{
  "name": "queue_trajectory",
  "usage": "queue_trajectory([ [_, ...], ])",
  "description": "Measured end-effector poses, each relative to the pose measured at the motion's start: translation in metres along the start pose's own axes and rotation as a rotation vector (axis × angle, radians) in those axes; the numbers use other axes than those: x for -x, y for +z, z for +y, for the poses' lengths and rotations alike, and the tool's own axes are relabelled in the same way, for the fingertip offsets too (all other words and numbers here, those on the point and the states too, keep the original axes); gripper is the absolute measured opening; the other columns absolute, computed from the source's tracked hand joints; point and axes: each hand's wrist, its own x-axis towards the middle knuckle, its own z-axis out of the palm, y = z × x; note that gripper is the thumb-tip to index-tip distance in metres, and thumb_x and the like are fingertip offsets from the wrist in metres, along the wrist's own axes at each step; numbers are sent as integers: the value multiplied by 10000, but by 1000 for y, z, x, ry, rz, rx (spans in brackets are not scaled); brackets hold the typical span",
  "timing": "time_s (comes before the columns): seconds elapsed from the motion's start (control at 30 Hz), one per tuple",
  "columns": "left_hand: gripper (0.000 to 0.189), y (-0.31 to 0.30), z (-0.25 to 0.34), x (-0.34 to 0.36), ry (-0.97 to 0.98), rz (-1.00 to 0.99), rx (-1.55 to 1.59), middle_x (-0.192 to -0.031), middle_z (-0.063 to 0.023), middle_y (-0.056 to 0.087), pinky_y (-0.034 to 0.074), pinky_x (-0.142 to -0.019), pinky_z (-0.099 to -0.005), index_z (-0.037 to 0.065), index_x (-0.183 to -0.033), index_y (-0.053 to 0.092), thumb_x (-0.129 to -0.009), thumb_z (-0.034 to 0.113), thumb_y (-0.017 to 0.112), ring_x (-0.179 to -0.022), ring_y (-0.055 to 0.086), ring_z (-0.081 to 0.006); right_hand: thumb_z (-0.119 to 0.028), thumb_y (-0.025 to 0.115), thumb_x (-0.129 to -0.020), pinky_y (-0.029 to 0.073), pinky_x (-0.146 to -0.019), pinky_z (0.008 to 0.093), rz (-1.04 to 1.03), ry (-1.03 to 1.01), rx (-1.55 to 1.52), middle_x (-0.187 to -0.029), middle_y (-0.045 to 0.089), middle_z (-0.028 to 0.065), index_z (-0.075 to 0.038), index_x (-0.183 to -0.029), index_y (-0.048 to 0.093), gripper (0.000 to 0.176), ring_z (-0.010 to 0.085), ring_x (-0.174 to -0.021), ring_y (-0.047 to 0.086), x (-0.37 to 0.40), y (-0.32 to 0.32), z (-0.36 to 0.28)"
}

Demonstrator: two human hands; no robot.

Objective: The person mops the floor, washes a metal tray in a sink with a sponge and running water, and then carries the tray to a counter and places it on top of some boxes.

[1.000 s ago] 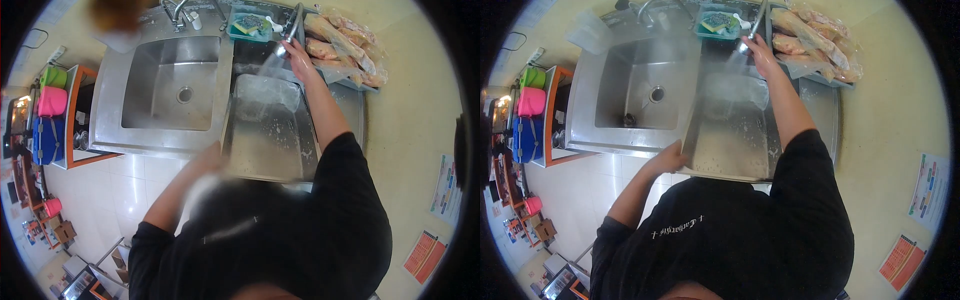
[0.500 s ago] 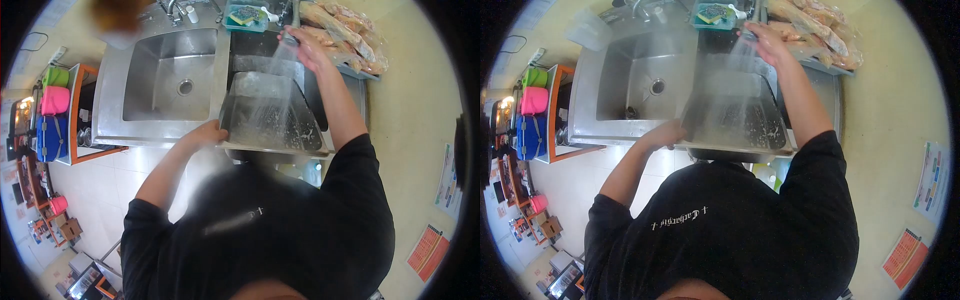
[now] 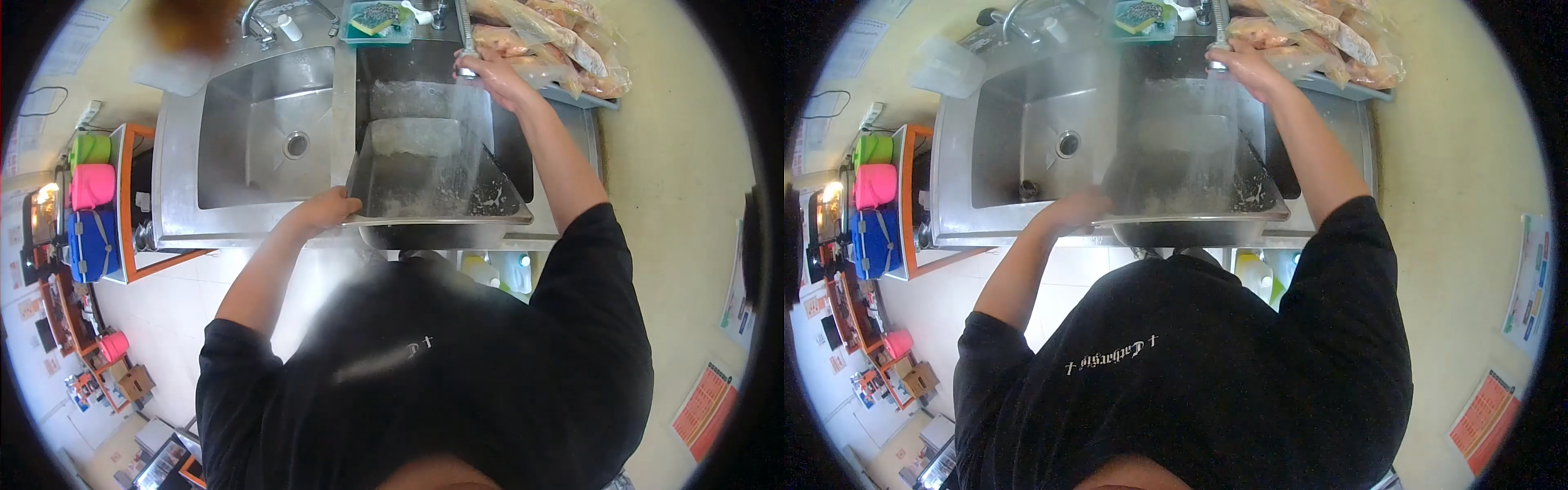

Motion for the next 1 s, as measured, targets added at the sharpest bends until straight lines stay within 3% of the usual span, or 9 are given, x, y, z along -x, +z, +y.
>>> queue_trajectory([
  [0.3, 312, 4, -3, -7, -56, 56, -82, -841, -114, 565, 477, -607, -349, -14, -949, 539, -828, 272, 573, -737, 569, -210, -334, 668, -849, 455, -856, 346, 229, -111, 700, -1018, 620, 98, -17, -1204, 536, 495, 204, -975, 587, -12, -3, 24],
  [0.4, 322, 6, -2, -3, -37, 43, -89, -851, -128, 572, 485, -590, -346, -24, -953, 543, -822, 270, 569, -720, 580, -219, -406, 680, -819, 443, -935, 405, 123, -34, 561, -1175, 586, 197, 41, -1276, 454, 678, 303, -1087, 581, 2, 0, 11],
  [0.53, 306, 13, 5, 7, -18, 35, -35, -803, -104, 553, 477, -564, -330, -30, -955, 555, -835, 251, 548, -676, 558, -205, -443, 719, -786, 393, -1034, 419, 319, -219, 690, -1328, 507, 237, 2, -1379, 362, 822, 366, -1204, 519, 7, -2, 61],
  [0.6, 234, 19, -2, 4, -13, 81, -48, -712, -44, 509, 446, -488, -303, -7, -920, 575, -858, 213, 526, -578, 504, -160, -443, 741, -770, 369, -1071, 423, 324, -200, 753, -1384, 463, 242, -24, -1413, 325, 873, 391, -1244, 490, 36, -7, 97],
  [0.67, 240, 19, 2, 3, -18, 97, -102, -714, -51, 507, 430, -478, -299, -11, -920, 571, -861, 217, 526, -574, 494, -158, -417, 765, -754, 353, -1089, 425, 48, 147, 900, -1395, 442, 269, -10, -1411, 324, 890, 406, -1290, 447, 93, -8, 88],
  [0.73, 262, 18, 12, 4, -26, 114, -203, -714, -60, 510, 436, -478, -296, -26, -932, 572, -863, 223, 527, -574, 504, -165, -339, 744, -797, 421, -1012, 376, -151, 462, 859, -1353, 482, 269, 77, -1410, 288, 870, 337, -1258, 488, 131, -12, 86],
  [0.8, 300, 13, 39, 13, -34, 127, -351, -711, -73, 518, 465, -489, -295, -51, -958, 577, -866, 230, 529, -576, 534, -182, -188, 693, -814, 488, -899, 373, 11, 631, 337, -1183, 602, 214, 72, -1309, 434, 617, 287, -1064, 611, 146, -19, 119],
  [0.9, 364, -1, 92, 38, -3, 110, -421, -762, -108, 559, 532, -546, -312, -86, -1007, 579, -872, 250, 545, -621, 603, -237, -56, 604, -809, 521, -771, 364, -49, 620, -35, -1022, 642, 150, 52, -1181, 532, 394, 224, -885, 645, 153, -21, 149],
  [1.0, 421, -9, 163, 72, -99, 119, -532, -860, -192, 622, 549, -601, -348, -48, -925, 611, -867, 363, 542, -667, 678, -271, -15, 550, -808, 532, -702, 356, 60, 536, -286, -937, 650, 122, 27, -1142, 549, 337, 219, -793, 652, 173, 8, 168],
])
